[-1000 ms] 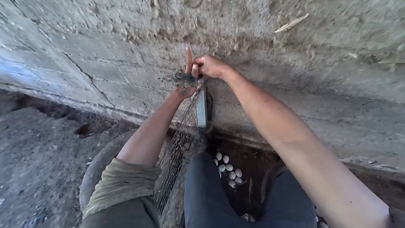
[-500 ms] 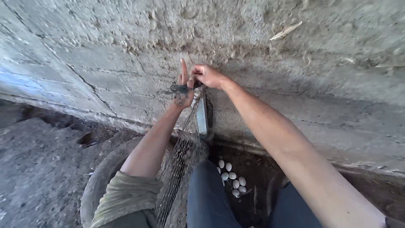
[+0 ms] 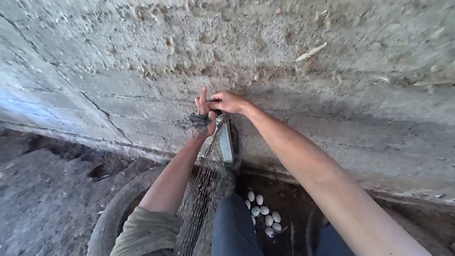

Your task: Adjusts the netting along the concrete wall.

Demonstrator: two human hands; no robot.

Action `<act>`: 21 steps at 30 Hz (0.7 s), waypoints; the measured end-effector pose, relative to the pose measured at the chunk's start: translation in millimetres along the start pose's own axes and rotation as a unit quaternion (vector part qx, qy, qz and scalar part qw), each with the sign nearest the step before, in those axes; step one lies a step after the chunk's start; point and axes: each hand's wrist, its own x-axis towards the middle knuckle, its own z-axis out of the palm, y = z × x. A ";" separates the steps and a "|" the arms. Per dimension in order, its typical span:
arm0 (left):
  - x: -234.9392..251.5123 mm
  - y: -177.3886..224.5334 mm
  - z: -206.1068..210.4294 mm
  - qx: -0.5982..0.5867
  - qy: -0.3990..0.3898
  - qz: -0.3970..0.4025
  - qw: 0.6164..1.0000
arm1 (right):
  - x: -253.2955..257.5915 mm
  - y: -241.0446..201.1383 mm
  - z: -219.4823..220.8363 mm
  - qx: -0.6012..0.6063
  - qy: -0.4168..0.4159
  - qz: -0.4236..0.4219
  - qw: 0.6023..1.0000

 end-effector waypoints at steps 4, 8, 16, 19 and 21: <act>2.3 2.3 -4.1 0.002 -0.032 -0.025 0.999 | 3.4 -3.4 2.7 -0.059 0.012 0.003 0.998; -3.3 1.7 0.4 -0.099 -0.006 -0.088 0.991 | 3.5 -8.6 4.2 -0.095 0.034 -0.031 0.994; 10.1 23.7 -25.3 -0.319 -0.113 -0.429 0.838 | -21.9 0.7 -13.4 -0.085 0.107 -0.068 0.988; 7.3 18.5 -34.0 -0.332 -0.168 -0.397 0.839 | -40.1 8.3 -11.8 -0.094 0.081 -0.085 0.989; 5.2 13.0 -37.8 -0.327 -0.184 -0.366 0.851 | -48.2 11.9 -11.5 -0.116 0.034 -0.083 0.989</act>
